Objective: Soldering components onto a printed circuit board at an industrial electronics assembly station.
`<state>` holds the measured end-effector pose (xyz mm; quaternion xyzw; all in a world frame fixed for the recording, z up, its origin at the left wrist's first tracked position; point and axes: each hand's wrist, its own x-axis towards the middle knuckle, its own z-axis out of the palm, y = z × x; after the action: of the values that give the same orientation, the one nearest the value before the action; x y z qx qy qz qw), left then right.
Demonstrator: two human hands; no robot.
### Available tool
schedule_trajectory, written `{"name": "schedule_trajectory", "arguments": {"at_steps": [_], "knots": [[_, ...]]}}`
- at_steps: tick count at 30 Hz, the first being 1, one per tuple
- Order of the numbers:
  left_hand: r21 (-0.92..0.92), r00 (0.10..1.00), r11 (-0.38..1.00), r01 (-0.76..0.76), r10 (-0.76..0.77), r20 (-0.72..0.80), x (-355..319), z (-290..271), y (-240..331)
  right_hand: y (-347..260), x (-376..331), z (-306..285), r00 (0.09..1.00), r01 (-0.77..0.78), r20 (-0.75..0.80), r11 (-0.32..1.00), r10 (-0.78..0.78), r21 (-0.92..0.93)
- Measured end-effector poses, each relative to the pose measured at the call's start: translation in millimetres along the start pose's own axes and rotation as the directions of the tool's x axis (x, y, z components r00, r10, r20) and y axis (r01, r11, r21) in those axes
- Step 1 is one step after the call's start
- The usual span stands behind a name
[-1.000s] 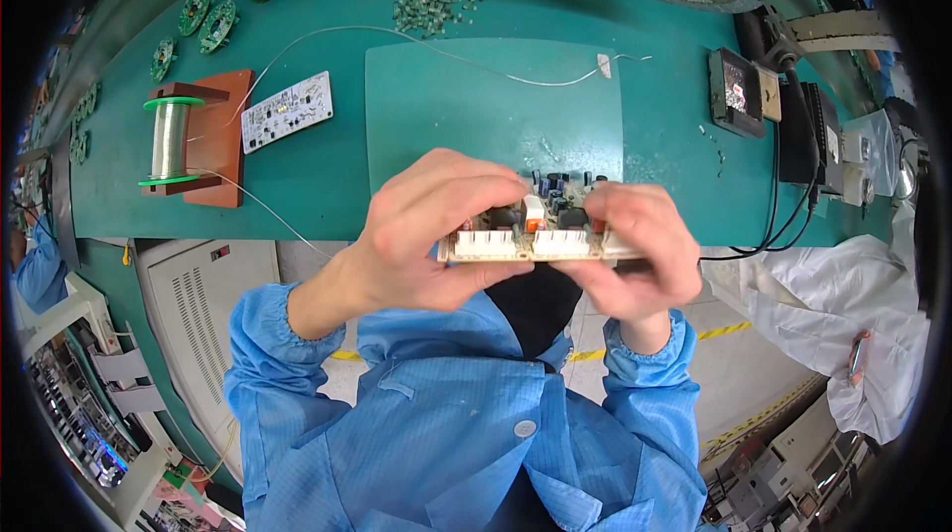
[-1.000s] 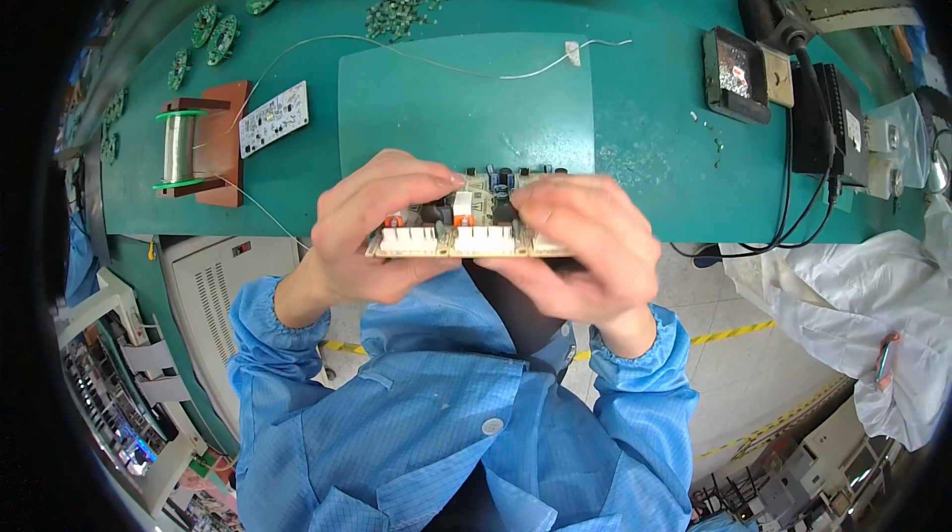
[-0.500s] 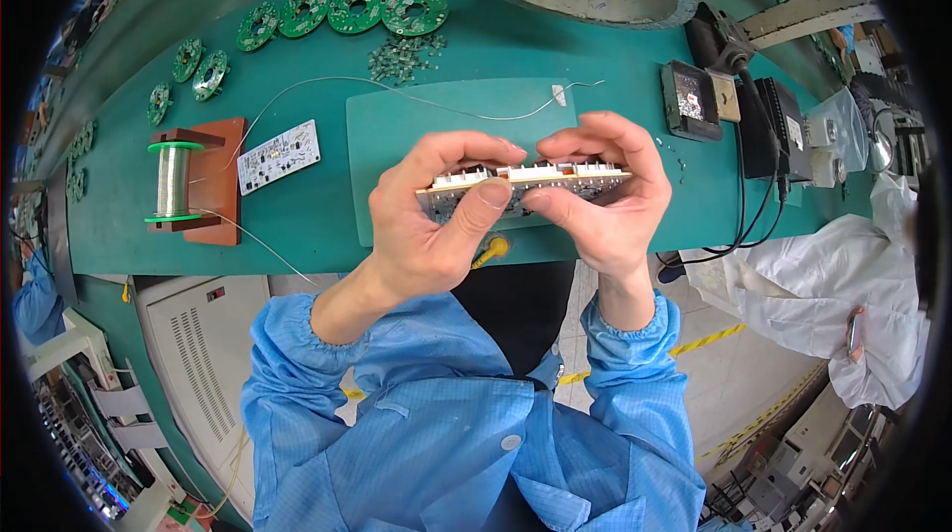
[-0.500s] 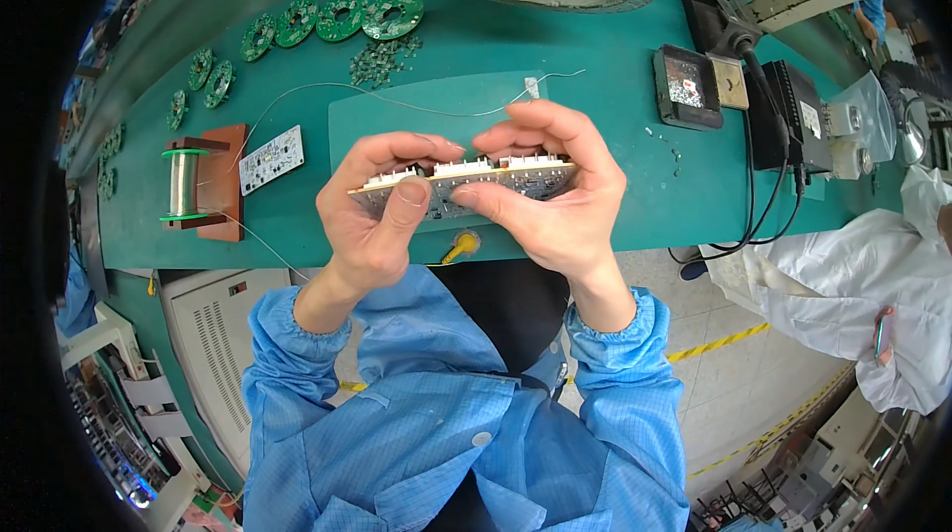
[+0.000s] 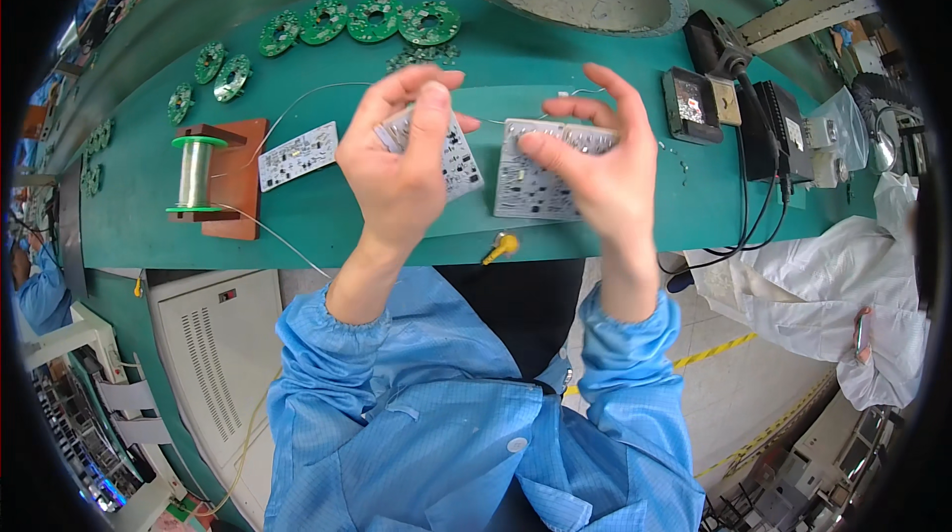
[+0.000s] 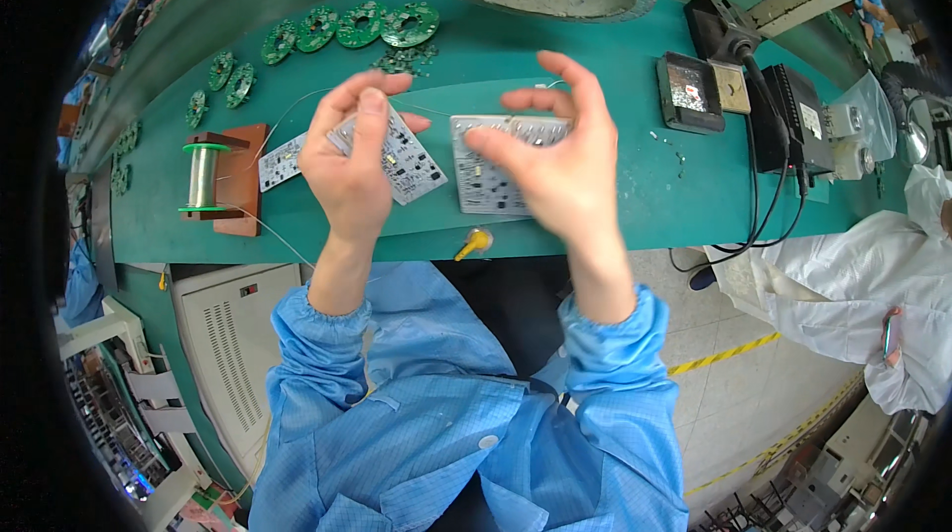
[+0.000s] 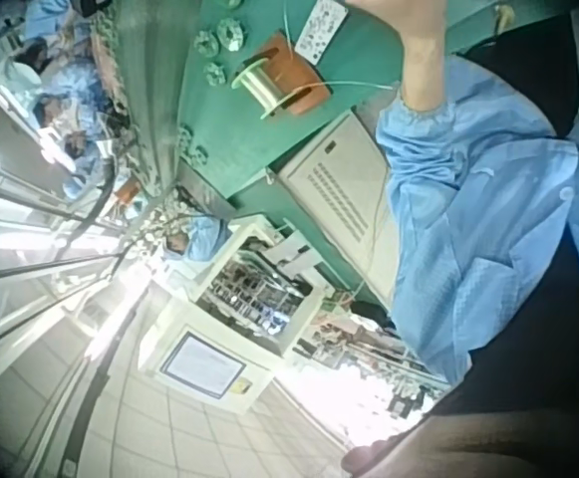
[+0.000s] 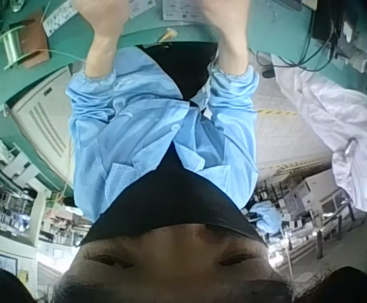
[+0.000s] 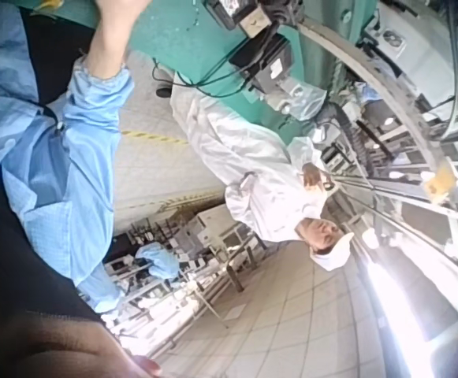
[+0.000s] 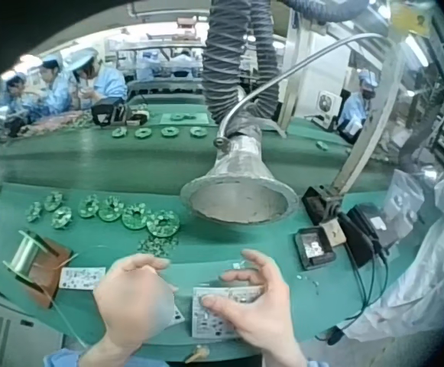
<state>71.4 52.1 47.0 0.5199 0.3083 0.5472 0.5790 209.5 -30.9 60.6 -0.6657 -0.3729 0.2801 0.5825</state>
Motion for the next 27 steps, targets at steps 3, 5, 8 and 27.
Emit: {"name": "schedule_trajectory", "arguments": {"at_steps": [3, 5, 8, 27], "knots": [[-0.112, 0.981, 0.975, 0.191, -0.185, 0.056, 8, -14, 10, -1, 18, -2, 0.992, 0.119, 0.008, 0.881, -0.129, -0.458], [-0.211, 0.950, 0.928, 0.309, -0.288, 0.125, 9, -18, 14, 8, 13, 0, 0.916, 0.294, -0.026, 0.715, -0.400, -0.634], [-0.316, 0.938, 0.883, 0.347, -0.326, 0.118, 7, -12, 22, 15, -23, -1, 0.944, 0.286, 0.170, 0.958, -0.284, 0.014], [-0.395, 0.824, 0.828, 0.397, -0.132, 0.551, -29, -28, 41, 42, -45, 4, 0.472, 0.827, -0.013, 0.448, -0.881, -0.338]]}}
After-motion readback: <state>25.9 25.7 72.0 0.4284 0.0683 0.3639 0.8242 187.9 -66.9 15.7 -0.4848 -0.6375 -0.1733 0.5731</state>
